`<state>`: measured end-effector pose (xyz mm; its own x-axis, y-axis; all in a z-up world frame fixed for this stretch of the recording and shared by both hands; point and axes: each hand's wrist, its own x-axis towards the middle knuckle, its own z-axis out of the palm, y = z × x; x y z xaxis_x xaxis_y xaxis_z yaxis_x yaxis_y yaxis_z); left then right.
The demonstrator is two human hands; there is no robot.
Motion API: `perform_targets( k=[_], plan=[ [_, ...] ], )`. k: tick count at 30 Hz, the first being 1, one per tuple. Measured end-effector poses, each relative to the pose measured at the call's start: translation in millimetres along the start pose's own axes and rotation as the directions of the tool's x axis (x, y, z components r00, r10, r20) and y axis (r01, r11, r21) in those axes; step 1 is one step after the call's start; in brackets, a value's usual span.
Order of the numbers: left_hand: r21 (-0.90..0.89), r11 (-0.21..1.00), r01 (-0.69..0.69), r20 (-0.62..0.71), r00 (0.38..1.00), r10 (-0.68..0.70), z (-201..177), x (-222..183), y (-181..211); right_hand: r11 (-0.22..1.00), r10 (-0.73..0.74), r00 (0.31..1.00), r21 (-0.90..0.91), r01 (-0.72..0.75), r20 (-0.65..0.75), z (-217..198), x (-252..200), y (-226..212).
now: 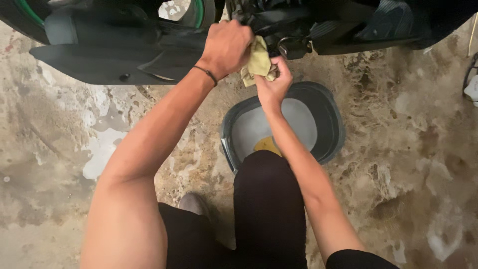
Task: The person kneels on the floor and wipes the lower fairing and front wheel area of a motorcycle using a yellow cloth. They repeatedly dip the cloth into a bucket of water to clean the vehicle's surfaces.
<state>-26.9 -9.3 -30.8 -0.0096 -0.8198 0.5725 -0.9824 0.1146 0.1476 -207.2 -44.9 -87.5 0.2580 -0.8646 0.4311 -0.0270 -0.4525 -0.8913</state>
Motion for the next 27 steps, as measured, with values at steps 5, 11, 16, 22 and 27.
perform_targets(
  k=[5, 11, 16, 22, 27],
  plan=[
    [0.109, 0.994, -0.031, 0.084, 0.996, 0.022, 7, -14, 4, 0.970, -0.180, 0.984, -0.163, 0.178, 0.005, 2, -1, -13],
    [-0.120, 0.938, 0.326, 0.370, 0.891, -0.262, -14, -1, 10, 0.957, -0.215, 0.977, -0.197, 0.212, 0.006, 4, -1, -18],
    [-0.239, 0.764, 0.600, 0.526, 0.741, -0.417, -17, -4, 12, 0.939, -0.208, 0.976, -0.267, 0.218, 0.063, 5, -2, -11],
    [-0.258, 0.714, 0.651, 0.419, 0.741, -0.525, 63, -38, 27, 0.950, -0.236, 0.965, -0.183, 0.253, 0.110, -2, -10, 17],
    [-0.449, 0.501, 0.740, 0.622, 0.661, -0.419, 129, -53, 36, 0.966, -0.010, 1.000, -0.259, 0.016, 0.026, -11, -12, 51]
  ],
)
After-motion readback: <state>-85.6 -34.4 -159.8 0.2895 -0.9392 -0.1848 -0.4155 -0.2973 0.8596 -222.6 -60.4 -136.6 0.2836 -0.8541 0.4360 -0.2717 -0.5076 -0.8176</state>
